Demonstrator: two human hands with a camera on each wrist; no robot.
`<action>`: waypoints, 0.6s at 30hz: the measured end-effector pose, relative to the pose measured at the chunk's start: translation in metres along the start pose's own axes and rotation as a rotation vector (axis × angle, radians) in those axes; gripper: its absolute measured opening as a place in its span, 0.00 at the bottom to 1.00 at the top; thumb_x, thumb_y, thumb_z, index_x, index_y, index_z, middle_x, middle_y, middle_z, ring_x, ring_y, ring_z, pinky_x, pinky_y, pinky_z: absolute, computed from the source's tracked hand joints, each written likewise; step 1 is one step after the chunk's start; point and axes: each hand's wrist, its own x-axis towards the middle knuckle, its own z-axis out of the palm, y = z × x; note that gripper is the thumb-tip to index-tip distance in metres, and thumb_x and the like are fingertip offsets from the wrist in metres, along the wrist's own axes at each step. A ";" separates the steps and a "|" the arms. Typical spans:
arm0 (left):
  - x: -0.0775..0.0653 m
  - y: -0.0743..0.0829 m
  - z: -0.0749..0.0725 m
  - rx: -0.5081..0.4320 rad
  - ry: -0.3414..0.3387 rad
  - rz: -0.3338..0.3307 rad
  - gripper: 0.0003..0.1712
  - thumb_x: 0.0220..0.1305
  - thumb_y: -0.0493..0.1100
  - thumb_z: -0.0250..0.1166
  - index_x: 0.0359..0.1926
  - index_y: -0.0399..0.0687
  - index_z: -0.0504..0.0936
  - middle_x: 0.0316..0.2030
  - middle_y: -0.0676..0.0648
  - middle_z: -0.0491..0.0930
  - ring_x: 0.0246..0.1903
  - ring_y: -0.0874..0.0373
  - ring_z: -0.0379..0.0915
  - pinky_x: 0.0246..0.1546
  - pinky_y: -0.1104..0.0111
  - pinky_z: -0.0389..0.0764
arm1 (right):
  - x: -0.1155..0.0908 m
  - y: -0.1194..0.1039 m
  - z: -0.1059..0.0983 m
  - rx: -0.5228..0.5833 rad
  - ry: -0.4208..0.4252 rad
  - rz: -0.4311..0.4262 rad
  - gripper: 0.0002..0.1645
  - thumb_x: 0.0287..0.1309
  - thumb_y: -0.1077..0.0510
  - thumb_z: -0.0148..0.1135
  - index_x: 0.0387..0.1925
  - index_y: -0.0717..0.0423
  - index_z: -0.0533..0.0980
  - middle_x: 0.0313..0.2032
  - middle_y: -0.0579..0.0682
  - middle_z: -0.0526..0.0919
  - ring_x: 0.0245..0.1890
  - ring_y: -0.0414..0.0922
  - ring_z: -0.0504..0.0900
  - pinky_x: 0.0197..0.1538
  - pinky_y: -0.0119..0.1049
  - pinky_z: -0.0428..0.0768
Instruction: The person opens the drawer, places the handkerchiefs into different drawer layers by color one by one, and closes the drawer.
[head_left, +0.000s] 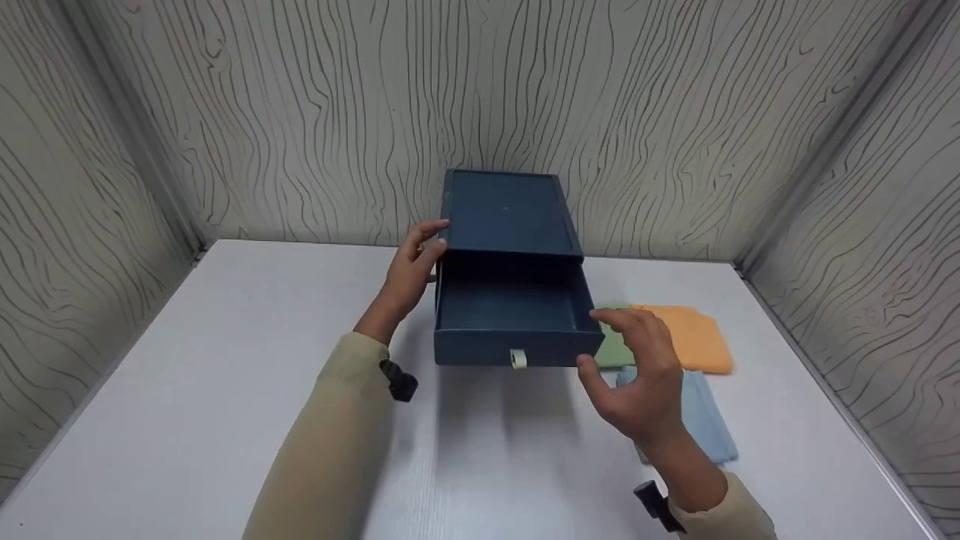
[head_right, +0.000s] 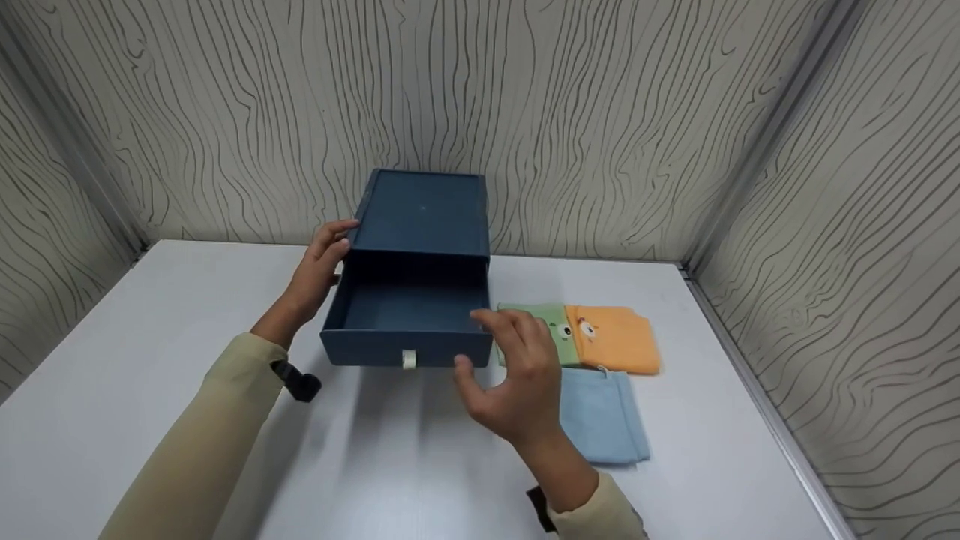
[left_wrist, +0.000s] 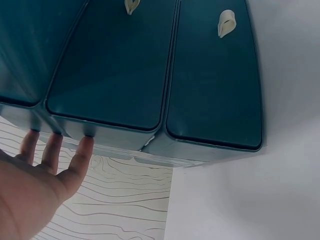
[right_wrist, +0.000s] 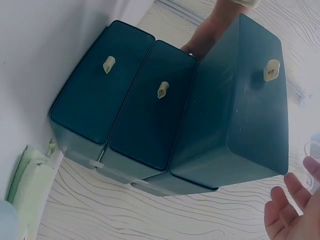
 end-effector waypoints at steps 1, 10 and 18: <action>0.001 -0.003 0.000 -0.003 0.002 0.001 0.25 0.74 0.47 0.50 0.68 0.47 0.64 0.72 0.43 0.56 0.63 0.45 0.65 0.57 0.46 0.72 | 0.000 0.001 -0.001 -0.009 -0.014 0.008 0.27 0.42 0.56 0.66 0.50 0.53 0.79 0.44 0.50 0.82 0.43 0.42 0.73 0.43 0.31 0.68; 0.015 -0.029 -0.003 0.003 0.033 0.037 0.24 0.73 0.51 0.51 0.67 0.55 0.67 0.70 0.49 0.59 0.59 0.48 0.68 0.54 0.47 0.74 | -0.003 0.008 -0.011 -0.043 -0.142 0.105 0.38 0.43 0.53 0.69 0.61 0.47 0.73 0.57 0.51 0.76 0.56 0.48 0.74 0.55 0.40 0.72; 0.015 -0.030 -0.002 -0.005 0.035 0.055 0.23 0.73 0.50 0.51 0.66 0.55 0.67 0.70 0.49 0.59 0.60 0.48 0.68 0.54 0.47 0.74 | -0.007 0.025 -0.022 -0.068 -0.305 0.232 0.48 0.43 0.51 0.73 0.68 0.37 0.66 0.68 0.48 0.67 0.65 0.52 0.69 0.53 0.56 0.74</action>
